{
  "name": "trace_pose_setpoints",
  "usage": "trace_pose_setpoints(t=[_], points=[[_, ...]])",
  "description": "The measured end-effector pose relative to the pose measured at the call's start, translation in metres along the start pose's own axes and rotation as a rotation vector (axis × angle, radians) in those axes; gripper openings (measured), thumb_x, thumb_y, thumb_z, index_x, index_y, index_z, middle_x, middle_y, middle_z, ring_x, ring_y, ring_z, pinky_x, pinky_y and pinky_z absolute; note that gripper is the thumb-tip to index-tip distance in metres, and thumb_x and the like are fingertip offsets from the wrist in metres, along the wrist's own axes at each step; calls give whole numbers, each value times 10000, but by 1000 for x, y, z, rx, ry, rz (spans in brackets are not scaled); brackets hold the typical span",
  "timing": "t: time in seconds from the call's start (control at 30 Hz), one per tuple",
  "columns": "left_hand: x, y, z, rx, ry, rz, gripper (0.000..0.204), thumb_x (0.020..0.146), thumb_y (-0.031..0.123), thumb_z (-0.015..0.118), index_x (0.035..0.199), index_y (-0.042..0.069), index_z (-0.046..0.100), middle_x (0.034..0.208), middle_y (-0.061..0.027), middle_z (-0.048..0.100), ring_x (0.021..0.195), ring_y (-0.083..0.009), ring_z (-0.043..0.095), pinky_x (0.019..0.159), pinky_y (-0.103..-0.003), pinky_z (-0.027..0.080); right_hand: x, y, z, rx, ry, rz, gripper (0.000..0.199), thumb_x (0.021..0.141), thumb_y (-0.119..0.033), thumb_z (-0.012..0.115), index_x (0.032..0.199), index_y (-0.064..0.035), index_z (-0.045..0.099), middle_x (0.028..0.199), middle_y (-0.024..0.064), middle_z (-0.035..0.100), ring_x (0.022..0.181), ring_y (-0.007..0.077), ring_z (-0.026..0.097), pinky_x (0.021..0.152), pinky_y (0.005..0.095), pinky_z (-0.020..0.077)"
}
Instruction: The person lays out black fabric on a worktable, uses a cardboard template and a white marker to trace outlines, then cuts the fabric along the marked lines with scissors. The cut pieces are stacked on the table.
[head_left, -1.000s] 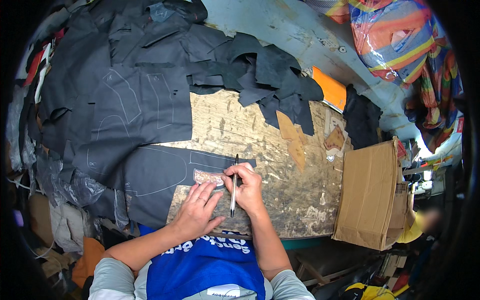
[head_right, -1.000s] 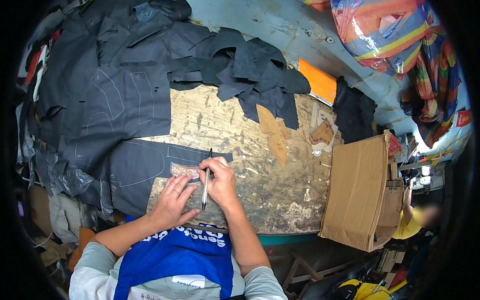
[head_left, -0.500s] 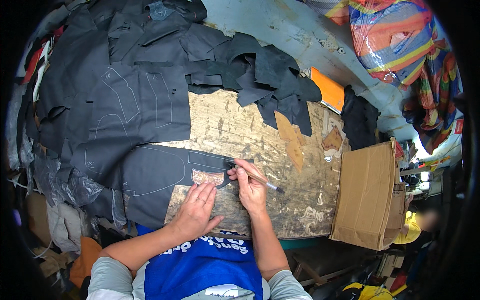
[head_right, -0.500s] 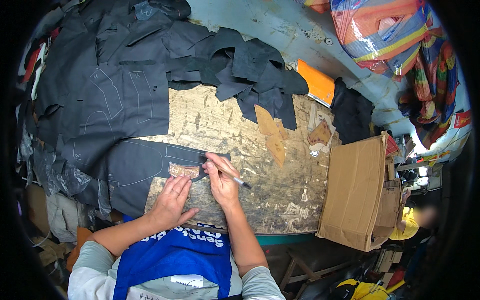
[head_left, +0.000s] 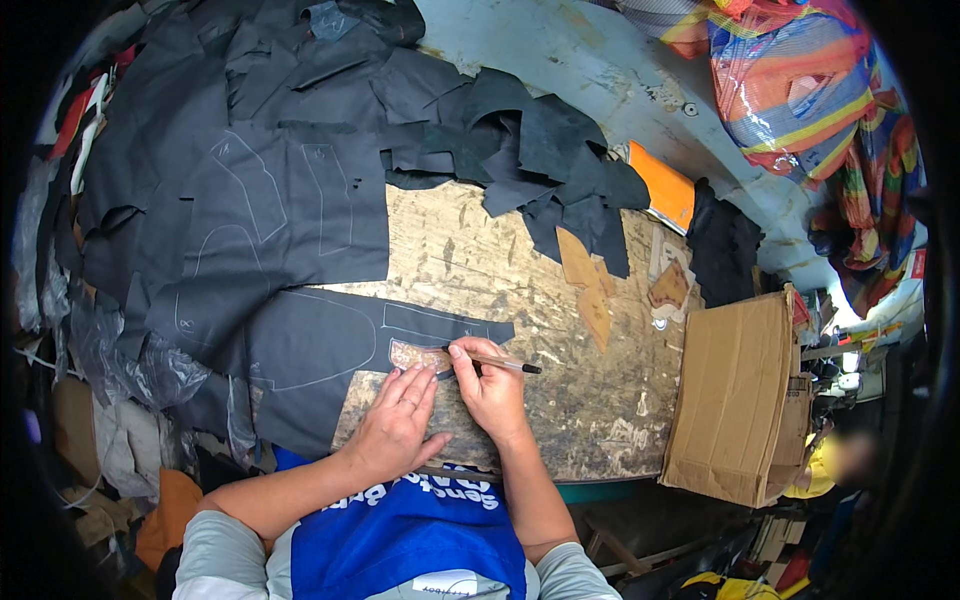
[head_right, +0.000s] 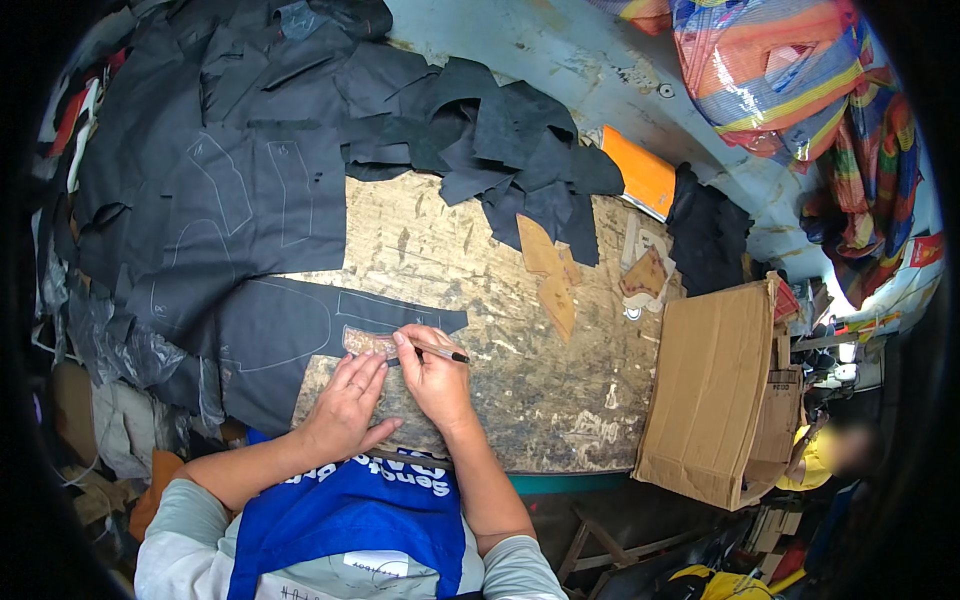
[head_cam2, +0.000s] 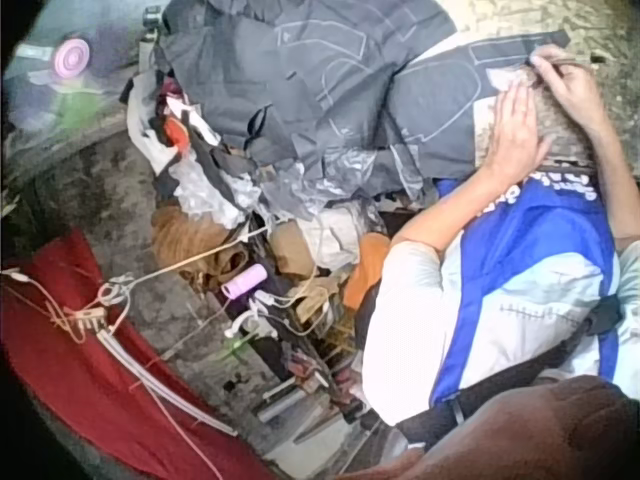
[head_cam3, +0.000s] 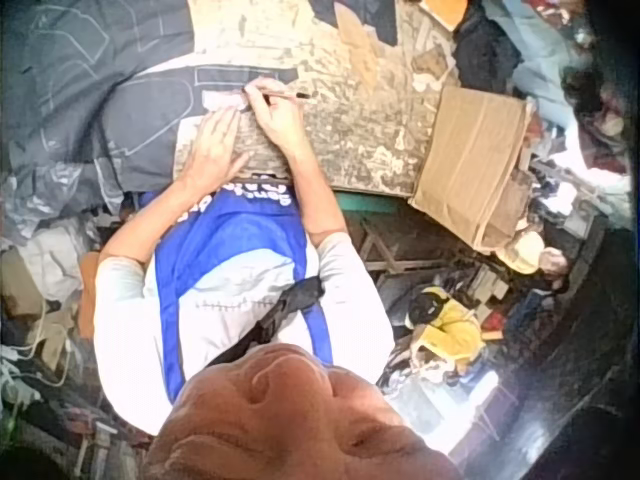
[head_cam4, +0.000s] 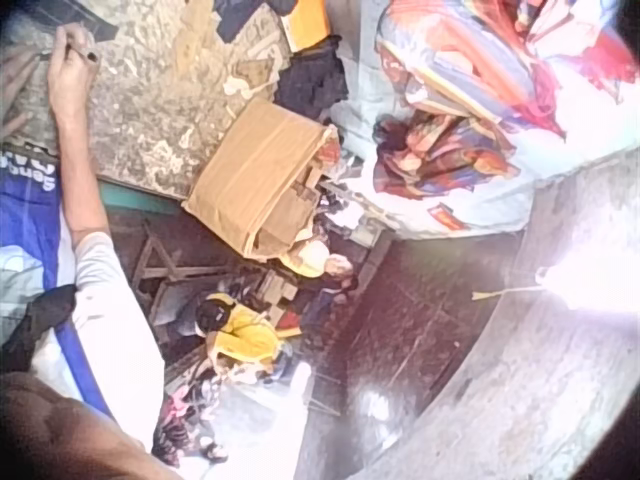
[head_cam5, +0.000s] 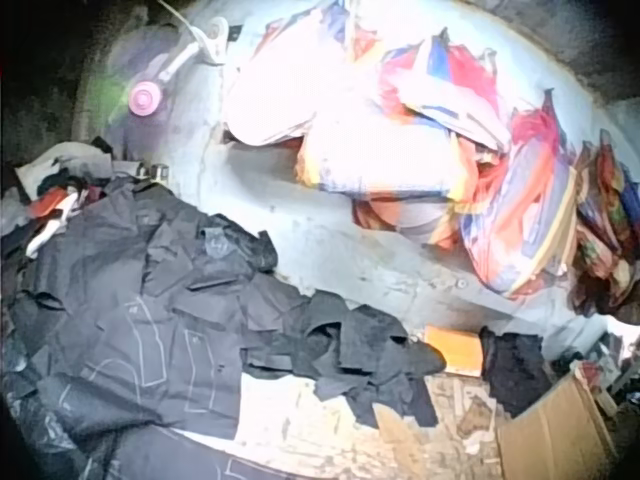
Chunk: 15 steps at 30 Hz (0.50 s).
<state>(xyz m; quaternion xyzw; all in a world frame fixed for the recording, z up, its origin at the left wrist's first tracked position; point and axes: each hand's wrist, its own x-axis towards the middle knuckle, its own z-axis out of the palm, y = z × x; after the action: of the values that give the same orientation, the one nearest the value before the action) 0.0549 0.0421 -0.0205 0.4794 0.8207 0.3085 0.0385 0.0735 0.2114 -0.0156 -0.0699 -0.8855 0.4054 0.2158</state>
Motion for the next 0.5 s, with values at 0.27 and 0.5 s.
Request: trace_pose_setpoints(t=[0.27, 0.5], points=[[1, 2, -1, 13, -11, -6, 691, 770, 335, 704, 1187, -172, 489, 1293, -289, 455, 1235, -401, 411, 1055, -507, 315, -1, -12, -2, 19, 62, 125, 52, 841, -29, 628, 848, 21, 618, 734, 136, 626, 677, 260, 610, 631, 314, 494], [1, 1, -3, -44, 16, -11, 648, 731, 269, 731, 1158, -167, 514, 1237, -285, 497, 1205, -399, 440, 1034, -502, 346, -12, -24, -2, -233, -86, -214, 78, 758, 8, 666, 819, -6, 620, 782, 134, 620, 757, 309, 598, 649, 367, 502]])
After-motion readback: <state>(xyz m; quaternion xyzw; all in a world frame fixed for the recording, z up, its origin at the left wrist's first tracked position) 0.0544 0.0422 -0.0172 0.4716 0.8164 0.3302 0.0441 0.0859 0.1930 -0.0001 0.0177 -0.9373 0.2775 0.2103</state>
